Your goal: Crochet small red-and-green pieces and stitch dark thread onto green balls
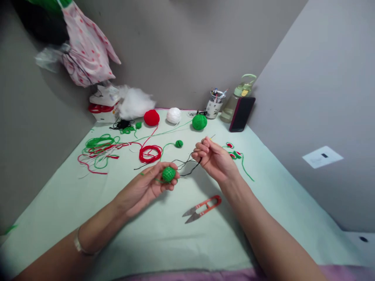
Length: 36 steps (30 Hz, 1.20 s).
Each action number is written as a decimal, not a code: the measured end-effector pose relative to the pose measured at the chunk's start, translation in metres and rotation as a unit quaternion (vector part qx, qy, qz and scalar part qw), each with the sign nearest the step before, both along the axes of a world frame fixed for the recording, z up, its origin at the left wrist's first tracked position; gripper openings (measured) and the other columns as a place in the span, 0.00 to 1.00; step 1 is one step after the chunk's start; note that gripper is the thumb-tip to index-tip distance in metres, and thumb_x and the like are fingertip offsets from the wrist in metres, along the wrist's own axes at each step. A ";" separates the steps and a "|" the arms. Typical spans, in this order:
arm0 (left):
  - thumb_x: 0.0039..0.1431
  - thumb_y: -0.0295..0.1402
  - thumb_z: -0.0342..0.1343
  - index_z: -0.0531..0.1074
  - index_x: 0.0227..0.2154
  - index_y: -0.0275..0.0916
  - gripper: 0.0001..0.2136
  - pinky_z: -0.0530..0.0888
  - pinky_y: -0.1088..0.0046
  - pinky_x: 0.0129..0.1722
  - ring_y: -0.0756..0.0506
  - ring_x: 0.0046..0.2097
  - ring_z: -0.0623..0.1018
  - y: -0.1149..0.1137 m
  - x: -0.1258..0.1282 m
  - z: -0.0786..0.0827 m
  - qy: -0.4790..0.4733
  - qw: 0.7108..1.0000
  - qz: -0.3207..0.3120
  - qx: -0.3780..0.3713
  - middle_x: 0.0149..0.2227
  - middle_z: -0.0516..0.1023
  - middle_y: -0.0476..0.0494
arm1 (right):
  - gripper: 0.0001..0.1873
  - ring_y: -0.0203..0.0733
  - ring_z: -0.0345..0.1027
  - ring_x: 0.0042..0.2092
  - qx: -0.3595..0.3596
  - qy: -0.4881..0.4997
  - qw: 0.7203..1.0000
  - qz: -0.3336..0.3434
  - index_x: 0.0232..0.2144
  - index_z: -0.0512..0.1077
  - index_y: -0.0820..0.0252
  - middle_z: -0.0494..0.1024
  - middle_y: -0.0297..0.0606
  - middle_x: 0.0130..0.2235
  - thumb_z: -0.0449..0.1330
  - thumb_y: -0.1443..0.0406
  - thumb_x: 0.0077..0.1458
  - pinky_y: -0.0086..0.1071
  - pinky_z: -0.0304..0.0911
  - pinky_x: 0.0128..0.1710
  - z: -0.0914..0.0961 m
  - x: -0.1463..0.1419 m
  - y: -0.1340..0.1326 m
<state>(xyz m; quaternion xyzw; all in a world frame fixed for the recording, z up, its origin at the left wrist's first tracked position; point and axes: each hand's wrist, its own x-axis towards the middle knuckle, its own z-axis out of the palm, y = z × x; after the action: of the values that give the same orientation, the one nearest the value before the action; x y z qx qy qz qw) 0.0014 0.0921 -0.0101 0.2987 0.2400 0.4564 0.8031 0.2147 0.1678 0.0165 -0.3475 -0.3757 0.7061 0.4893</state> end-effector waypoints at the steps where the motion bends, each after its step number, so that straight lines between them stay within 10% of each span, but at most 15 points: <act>1: 0.63 0.38 0.63 0.82 0.41 0.36 0.11 0.75 0.77 0.42 0.50 0.38 0.79 0.000 0.000 0.001 0.010 1.000 -0.001 0.004 0.39 0.80 0.43 | 0.19 0.34 0.47 0.23 -0.004 0.004 1.000 0.000 0.23 0.56 0.54 0.49 0.27 0.26 0.59 0.62 0.64 0.31 0.65 0.28 -0.001 0.000 0.001; 13: 0.55 0.34 0.68 0.82 0.37 0.40 0.07 0.72 0.74 0.35 0.51 0.30 0.74 0.000 0.008 -0.004 0.155 0.984 0.060 0.064 0.34 0.79 0.48 | 0.19 0.30 0.48 0.21 -0.018 0.019 1.000 -0.016 0.24 0.59 0.57 0.51 0.25 0.24 0.59 0.65 0.66 0.24 0.63 0.25 0.006 0.011 0.004; 22: 0.57 0.34 0.67 0.78 0.46 0.43 0.13 0.73 0.70 0.48 0.45 0.43 0.83 0.002 -0.001 -0.003 0.232 0.969 0.033 0.081 0.39 0.83 0.47 | 0.19 0.36 0.69 0.32 0.128 -0.052 0.989 -0.049 0.24 0.66 0.58 0.66 0.31 0.28 0.62 0.56 0.63 0.34 0.71 0.42 0.025 0.017 -0.014; 27: 0.55 0.32 0.68 0.78 0.42 0.42 0.12 0.74 0.70 0.47 0.45 0.44 0.81 0.001 0.004 -0.002 0.283 0.939 0.145 0.130 0.39 0.83 0.47 | 0.19 0.40 0.73 0.33 0.235 -0.091 0.968 -0.007 0.25 0.69 0.58 0.73 0.34 0.28 0.57 0.57 0.68 0.36 0.71 0.41 0.043 0.005 -0.047; 32: 0.53 0.29 0.69 0.77 0.39 0.43 0.11 0.74 0.74 0.44 0.48 0.41 0.79 0.004 0.001 0.000 0.265 0.921 0.242 0.152 0.38 0.81 0.50 | 0.16 0.42 0.76 0.44 0.426 -0.284 0.837 0.192 0.35 0.76 0.58 0.80 0.44 0.46 0.50 0.65 0.71 0.37 0.72 0.45 0.056 -0.010 -0.083; 36: 0.50 0.30 0.71 0.78 0.40 0.45 0.14 0.74 0.75 0.43 0.48 0.42 0.78 0.006 -0.004 0.004 0.259 0.913 0.281 0.142 0.42 0.80 0.50 | 0.13 0.52 0.71 0.56 0.591 -0.447 0.671 -0.032 0.48 0.78 0.51 0.73 0.47 0.60 0.59 0.68 0.64 0.43 0.69 0.53 0.047 -0.007 -0.088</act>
<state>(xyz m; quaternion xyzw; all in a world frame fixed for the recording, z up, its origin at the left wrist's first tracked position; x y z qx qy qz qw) -0.0024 0.0984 -0.0056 0.4375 0.4463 0.5988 0.5008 0.2075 0.0795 0.0638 -0.2717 -0.8769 0.0804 0.3883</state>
